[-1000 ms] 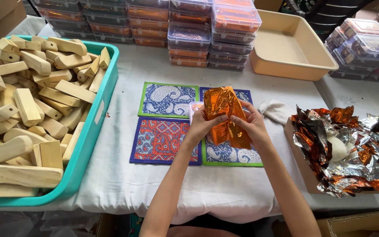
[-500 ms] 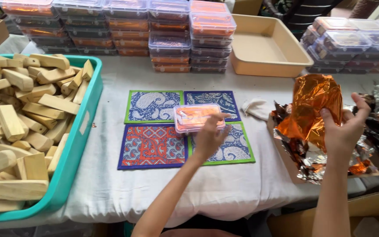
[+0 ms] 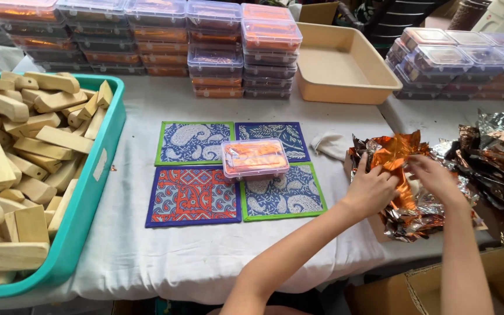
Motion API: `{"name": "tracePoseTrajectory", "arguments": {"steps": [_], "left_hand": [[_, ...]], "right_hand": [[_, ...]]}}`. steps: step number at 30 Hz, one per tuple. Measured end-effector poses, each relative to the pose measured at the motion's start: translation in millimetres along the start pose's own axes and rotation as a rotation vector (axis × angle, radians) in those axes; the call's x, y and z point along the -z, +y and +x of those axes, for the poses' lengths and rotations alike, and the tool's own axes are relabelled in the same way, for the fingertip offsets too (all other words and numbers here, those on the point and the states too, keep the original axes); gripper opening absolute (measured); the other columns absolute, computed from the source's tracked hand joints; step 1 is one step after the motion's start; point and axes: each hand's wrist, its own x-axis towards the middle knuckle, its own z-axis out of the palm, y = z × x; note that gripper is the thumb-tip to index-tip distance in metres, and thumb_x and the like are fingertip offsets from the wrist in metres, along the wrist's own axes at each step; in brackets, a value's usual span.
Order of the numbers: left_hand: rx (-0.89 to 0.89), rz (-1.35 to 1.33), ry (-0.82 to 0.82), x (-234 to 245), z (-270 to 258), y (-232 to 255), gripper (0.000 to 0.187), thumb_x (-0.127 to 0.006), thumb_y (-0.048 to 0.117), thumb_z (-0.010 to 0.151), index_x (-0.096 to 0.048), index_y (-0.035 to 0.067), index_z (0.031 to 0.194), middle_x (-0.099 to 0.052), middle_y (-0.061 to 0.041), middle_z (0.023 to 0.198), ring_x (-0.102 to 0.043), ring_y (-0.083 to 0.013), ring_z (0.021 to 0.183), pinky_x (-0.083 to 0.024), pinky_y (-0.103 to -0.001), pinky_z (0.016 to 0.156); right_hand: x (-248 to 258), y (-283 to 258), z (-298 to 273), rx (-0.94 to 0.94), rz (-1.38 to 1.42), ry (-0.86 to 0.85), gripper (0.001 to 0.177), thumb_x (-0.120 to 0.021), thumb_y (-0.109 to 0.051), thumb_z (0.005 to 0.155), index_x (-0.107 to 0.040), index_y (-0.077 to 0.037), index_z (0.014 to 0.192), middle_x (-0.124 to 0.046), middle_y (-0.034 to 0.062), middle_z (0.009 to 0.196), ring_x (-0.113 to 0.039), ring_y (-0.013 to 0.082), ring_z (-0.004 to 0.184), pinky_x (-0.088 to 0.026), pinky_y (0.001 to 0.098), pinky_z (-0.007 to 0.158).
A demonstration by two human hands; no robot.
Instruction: The person wipes a plastic container with a white cloth, then picks up a wooden block and rubs it with the cloth. They wrap the wooden block in a shiny foil sheet and place it on a patterned mat. The person repeats the process with another wooden block.
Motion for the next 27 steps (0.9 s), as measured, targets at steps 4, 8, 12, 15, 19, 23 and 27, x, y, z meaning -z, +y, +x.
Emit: {"name": "tracePoseTrajectory", "arguments": {"steps": [4,8,12,15,19,23,27], "left_hand": [[0.044,-0.086,-0.325,-3,-5,-8,0.046,-0.059,0.057,0.092,-0.074,0.014,0.097,-0.076,-0.004,0.095,-0.069,-0.0237,0.105,-0.018,-0.072,0.124],[0.034,-0.114,-0.196,-14,-9,-12,0.05,-0.06,0.062,0.087,-0.073,0.014,0.089,-0.075,-0.006,0.084,-0.071,-0.026,0.098,-0.018,-0.071,0.125],[0.021,-0.09,-0.275,-13,-7,-14,0.052,-0.06,0.064,0.088,-0.073,0.014,0.088,-0.075,-0.006,0.086,-0.071,-0.0248,0.098,-0.015,-0.073,0.125],[-0.002,-0.081,-0.219,-13,-7,-12,0.056,-0.064,0.067,0.075,-0.073,0.014,0.088,-0.072,-0.006,0.088,-0.071,-0.0256,0.093,-0.014,-0.075,0.122],[-0.001,-0.027,-0.249,-6,4,-11,0.062,-0.065,0.072,0.071,-0.076,0.014,0.088,-0.07,-0.007,0.095,-0.071,-0.025,0.089,-0.012,-0.074,0.123],[-0.005,-0.023,-0.395,-14,5,-8,0.077,-0.056,0.082,0.072,-0.079,0.013,0.095,-0.072,-0.007,0.093,-0.072,-0.0262,0.091,-0.004,-0.075,0.124],[0.016,-0.026,-0.541,-22,4,-6,0.08,-0.049,0.083,0.075,-0.079,0.014,0.1,-0.077,-0.005,0.094,-0.07,-0.0235,0.104,0.002,-0.078,0.126]], "right_hand": [[11,5,-22,0.166,-0.069,-0.055,0.059,-0.057,-0.012,0.082,-0.064,-0.02,0.14,-0.072,0.009,0.128,-0.07,0.0243,0.115,-0.057,0.0397,0.094],[2,8,-21,0.342,-0.368,-0.102,0.074,-0.08,-0.02,0.074,-0.055,-0.017,0.143,-0.066,0.0147,0.124,-0.067,0.032,0.111,-0.053,0.0445,0.098],[-25,4,-18,0.286,-0.699,0.077,0.059,-0.063,-0.01,0.091,-0.054,-0.025,0.147,-0.071,0.0102,0.124,-0.066,0.0292,0.12,-0.05,0.05,0.097],[-23,-11,-33,0.257,-0.674,0.171,0.066,-0.057,-0.002,0.089,-0.055,-0.027,0.15,-0.075,0.0069,0.115,-0.072,0.0248,0.11,-0.049,0.0508,0.099],[-12,-21,-50,0.253,-0.641,0.307,0.068,-0.065,-0.014,0.094,-0.051,-0.03,0.159,-0.076,0.0057,0.11,-0.075,0.021,0.091,-0.057,0.0469,0.093],[8,-26,-56,0.287,-0.261,0.566,0.081,-0.091,-0.033,0.079,-0.052,-0.007,0.145,-0.061,0.0179,0.123,-0.072,0.0285,0.094,-0.064,0.0403,0.073],[22,-52,-75,0.382,0.13,0.521,0.08,-0.092,-0.039,0.083,-0.046,-0.001,0.138,-0.05,0.0183,0.143,-0.07,0.0309,0.115,-0.06,0.0299,0.078]]}}
